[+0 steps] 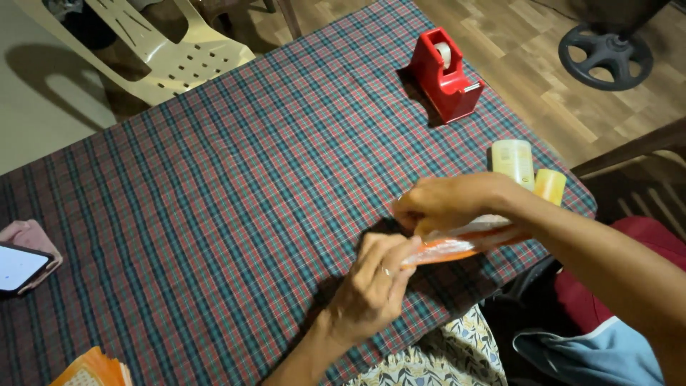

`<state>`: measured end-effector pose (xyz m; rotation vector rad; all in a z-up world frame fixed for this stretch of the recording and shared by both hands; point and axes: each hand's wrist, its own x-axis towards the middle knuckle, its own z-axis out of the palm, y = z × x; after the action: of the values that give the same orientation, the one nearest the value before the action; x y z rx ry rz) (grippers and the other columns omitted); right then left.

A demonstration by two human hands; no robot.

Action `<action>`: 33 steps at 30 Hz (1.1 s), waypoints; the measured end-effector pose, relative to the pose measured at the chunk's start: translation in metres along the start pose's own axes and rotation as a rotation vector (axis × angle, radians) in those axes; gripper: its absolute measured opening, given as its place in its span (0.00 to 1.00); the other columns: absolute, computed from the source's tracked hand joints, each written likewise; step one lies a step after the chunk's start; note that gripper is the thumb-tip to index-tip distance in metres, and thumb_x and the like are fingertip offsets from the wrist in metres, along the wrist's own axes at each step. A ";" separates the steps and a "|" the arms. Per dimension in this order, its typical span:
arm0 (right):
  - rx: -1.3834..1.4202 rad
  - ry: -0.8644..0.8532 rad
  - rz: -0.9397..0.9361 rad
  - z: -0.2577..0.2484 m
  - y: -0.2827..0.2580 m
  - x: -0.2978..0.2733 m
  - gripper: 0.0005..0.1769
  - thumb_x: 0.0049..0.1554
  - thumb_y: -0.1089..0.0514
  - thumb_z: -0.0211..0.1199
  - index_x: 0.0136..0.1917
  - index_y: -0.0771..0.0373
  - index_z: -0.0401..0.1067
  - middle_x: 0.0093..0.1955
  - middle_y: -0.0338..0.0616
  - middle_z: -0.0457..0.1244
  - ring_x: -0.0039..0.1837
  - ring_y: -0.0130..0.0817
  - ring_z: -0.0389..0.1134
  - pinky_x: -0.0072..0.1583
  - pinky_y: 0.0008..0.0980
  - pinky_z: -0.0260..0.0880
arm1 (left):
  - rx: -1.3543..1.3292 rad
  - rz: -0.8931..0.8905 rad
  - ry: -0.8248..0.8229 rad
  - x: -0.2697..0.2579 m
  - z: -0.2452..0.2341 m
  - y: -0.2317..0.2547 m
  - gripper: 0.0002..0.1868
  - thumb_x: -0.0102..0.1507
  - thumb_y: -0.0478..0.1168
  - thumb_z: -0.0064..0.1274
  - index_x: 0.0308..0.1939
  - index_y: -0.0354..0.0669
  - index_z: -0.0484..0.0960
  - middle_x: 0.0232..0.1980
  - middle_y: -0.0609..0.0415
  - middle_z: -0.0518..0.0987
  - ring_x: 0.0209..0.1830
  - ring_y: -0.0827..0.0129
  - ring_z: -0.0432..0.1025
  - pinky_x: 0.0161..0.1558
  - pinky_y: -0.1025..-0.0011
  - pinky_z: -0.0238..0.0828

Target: Packaging small boxes into plastic bags and sealing them with adhesive tape from a dispenser.

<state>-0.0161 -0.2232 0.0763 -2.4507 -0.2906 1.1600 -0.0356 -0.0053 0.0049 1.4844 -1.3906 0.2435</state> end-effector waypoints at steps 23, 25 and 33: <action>-0.369 1.091 -0.017 0.103 0.095 -0.017 0.27 0.62 0.51 0.56 0.72 0.60 0.69 0.58 0.52 0.64 0.62 0.49 0.67 0.61 0.44 0.70 | 0.336 -0.320 -0.021 0.012 0.004 -0.072 0.14 0.71 0.29 0.40 0.54 0.24 0.80 0.53 0.29 0.78 0.59 0.38 0.73 0.63 0.49 0.66; -0.413 1.127 -0.047 0.113 0.071 -0.011 0.34 0.61 0.46 0.57 0.76 0.62 0.63 0.64 0.54 0.62 0.69 0.55 0.62 0.67 0.53 0.62 | 0.300 -0.360 -0.135 0.021 0.008 -0.052 0.18 0.72 0.32 0.39 0.61 0.22 0.74 0.64 0.27 0.71 0.68 0.37 0.63 0.69 0.44 0.53; -0.405 1.091 0.055 0.150 0.071 0.006 0.58 0.57 0.21 0.47 0.83 0.65 0.45 0.83 0.57 0.45 0.86 0.53 0.38 0.82 0.53 0.23 | 0.368 -0.352 -0.419 -0.013 0.027 -0.077 0.37 0.74 0.54 0.30 0.77 0.27 0.53 0.80 0.31 0.54 0.82 0.41 0.45 0.75 0.36 0.29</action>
<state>-0.1283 -0.2431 -0.0447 -3.0237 -0.1155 -0.3669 0.0107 -0.0348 -0.0568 2.1489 -1.4237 -0.0443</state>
